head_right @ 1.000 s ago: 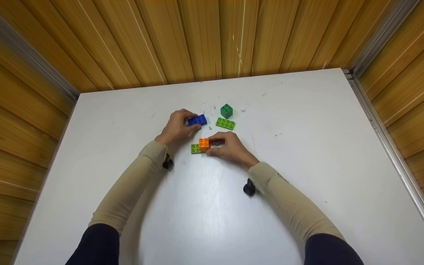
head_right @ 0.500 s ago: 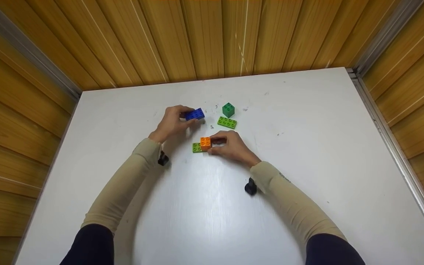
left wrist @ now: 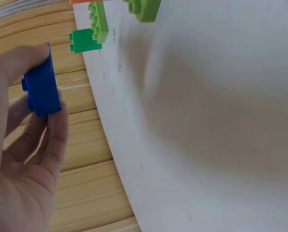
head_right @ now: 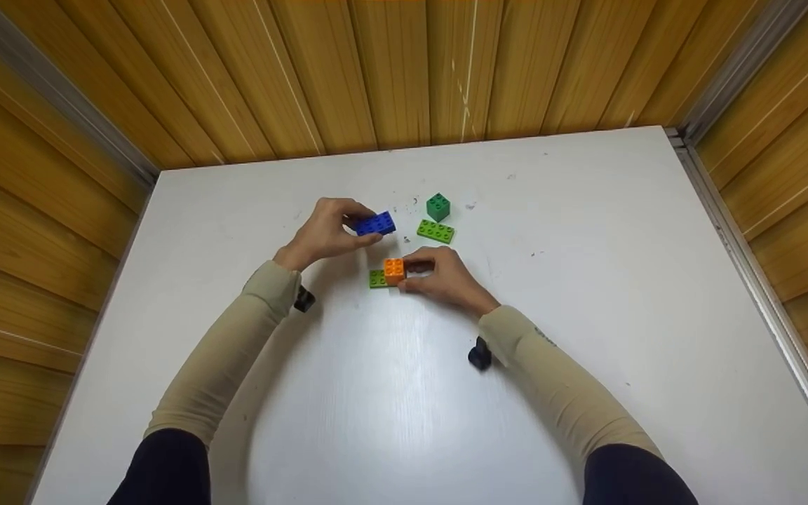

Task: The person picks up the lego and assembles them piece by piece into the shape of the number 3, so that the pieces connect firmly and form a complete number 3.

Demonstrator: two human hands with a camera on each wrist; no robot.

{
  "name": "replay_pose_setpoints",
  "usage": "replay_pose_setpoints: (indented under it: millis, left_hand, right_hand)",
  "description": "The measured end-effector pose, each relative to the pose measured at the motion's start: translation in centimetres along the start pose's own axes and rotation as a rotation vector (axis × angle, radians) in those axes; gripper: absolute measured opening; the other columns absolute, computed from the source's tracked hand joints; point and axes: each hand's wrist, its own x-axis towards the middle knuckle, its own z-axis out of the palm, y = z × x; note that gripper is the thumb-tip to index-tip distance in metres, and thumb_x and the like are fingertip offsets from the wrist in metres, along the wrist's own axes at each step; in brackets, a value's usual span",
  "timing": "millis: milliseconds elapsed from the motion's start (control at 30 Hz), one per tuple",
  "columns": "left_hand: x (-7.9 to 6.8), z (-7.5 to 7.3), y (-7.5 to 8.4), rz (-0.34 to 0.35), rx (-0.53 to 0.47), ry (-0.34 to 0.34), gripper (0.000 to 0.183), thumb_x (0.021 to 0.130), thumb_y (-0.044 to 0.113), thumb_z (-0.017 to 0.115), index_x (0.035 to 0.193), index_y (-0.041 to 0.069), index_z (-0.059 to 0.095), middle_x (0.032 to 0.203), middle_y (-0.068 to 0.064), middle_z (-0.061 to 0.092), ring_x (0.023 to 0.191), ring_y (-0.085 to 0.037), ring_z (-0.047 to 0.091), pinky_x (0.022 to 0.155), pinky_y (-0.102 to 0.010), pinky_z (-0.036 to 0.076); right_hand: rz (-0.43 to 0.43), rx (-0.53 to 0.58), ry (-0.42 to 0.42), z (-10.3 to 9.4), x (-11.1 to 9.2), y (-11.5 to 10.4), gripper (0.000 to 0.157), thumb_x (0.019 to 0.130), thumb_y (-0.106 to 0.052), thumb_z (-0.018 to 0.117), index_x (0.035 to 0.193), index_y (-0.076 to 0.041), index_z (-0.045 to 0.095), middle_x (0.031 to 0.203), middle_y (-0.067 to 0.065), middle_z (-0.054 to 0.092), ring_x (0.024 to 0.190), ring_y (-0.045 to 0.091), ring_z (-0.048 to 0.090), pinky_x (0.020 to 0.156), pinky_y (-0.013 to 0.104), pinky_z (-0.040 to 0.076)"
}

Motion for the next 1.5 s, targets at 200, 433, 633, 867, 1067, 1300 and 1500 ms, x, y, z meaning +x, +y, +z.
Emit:
replay_pose_setpoints:
  millis: [200, 433, 633, 867, 1067, 1300, 1500]
  left_hand:
    - [-0.8, -0.5, -0.2, 0.057, 0.001, -0.026, 0.039, 0.088, 0.032, 0.089, 0.116, 0.006, 0.081, 0.11, -0.008, 0.079, 0.096, -0.017, 0.069, 0.093, -0.032, 0.06]
    - [-1.3, -0.6, 0.0, 0.113, -0.005, -0.037, 0.038, 0.085, 0.03, 0.09, 0.113, 0.006, 0.081, 0.106, -0.006, 0.079, 0.094, -0.016, 0.07, 0.089, -0.03, 0.061]
    - [-1.7, -0.5, 0.2, 0.156, -0.011, -0.04, 0.039, 0.081, 0.026, 0.093, 0.11, 0.004, 0.08, 0.103, -0.008, 0.079, 0.092, -0.017, 0.069, 0.087, -0.031, 0.061]
    - [-2.0, -0.3, 0.3, 0.189, -0.035, -0.04, 0.037, 0.08, 0.025, 0.093, 0.107, 0.004, 0.079, 0.101, -0.008, 0.078, 0.09, -0.017, 0.069, 0.087, -0.035, 0.062]
    - [-2.2, 0.0, 0.1, 0.225, -0.034, -0.043, 0.036, 0.082, 0.025, 0.09, 0.108, 0.004, 0.079, 0.101, -0.008, 0.078, 0.09, -0.016, 0.069, 0.085, -0.03, 0.061]
    - [-2.3, 0.2, 0.1, 0.218, -0.074, -0.07, 0.037, 0.083, 0.026, 0.09, 0.11, 0.003, 0.079, 0.104, -0.009, 0.078, 0.092, -0.017, 0.07, 0.088, -0.031, 0.063]
    - [-2.4, 0.5, 0.2, 0.23, -0.083, -0.092, 0.037, 0.084, 0.025, 0.09, 0.112, 0.002, 0.078, 0.105, -0.009, 0.078, 0.092, -0.016, 0.07, 0.086, -0.03, 0.062]
  right_hand:
    - [0.019, 0.002, -0.007, 0.1, -0.1, 0.1, 0.047, 0.086, -0.027, 0.093, 0.129, -0.015, 0.078, 0.121, 0.003, 0.077, 0.113, 0.023, 0.072, 0.109, 0.045, 0.054]
    - [0.01, -0.002, -0.01, 0.0, -0.1, 0.0, 0.046, 0.086, -0.029, 0.092, 0.128, -0.016, 0.078, 0.122, 0.002, 0.078, 0.114, 0.022, 0.072, 0.109, 0.045, 0.054]
    - [-0.011, 0.006, -0.012, -0.1, -0.1, 0.0, 0.047, 0.087, -0.028, 0.092, 0.129, -0.016, 0.078, 0.122, 0.003, 0.078, 0.115, 0.023, 0.072, 0.11, 0.047, 0.053]
    - [-0.006, 0.011, -0.016, -0.2, -0.2, -0.1, 0.046, 0.088, -0.027, 0.091, 0.13, -0.016, 0.077, 0.123, 0.003, 0.078, 0.117, 0.024, 0.071, 0.113, 0.049, 0.05]
    - [-0.013, 0.009, -0.008, -0.1, -0.1, 0.1, 0.046, 0.086, -0.027, 0.092, 0.129, -0.016, 0.078, 0.122, 0.002, 0.078, 0.116, 0.023, 0.071, 0.111, 0.048, 0.052]
    - [-0.018, -0.01, -0.006, -0.1, 0.0, 0.1, 0.045, 0.087, -0.03, 0.091, 0.129, -0.018, 0.078, 0.123, 0.002, 0.078, 0.118, 0.023, 0.071, 0.114, 0.05, 0.05]
    - [-0.026, -0.013, -0.005, -0.1, 0.0, 0.1, 0.045, 0.088, -0.029, 0.091, 0.129, -0.018, 0.078, 0.123, 0.002, 0.078, 0.118, 0.022, 0.07, 0.113, 0.048, 0.05]
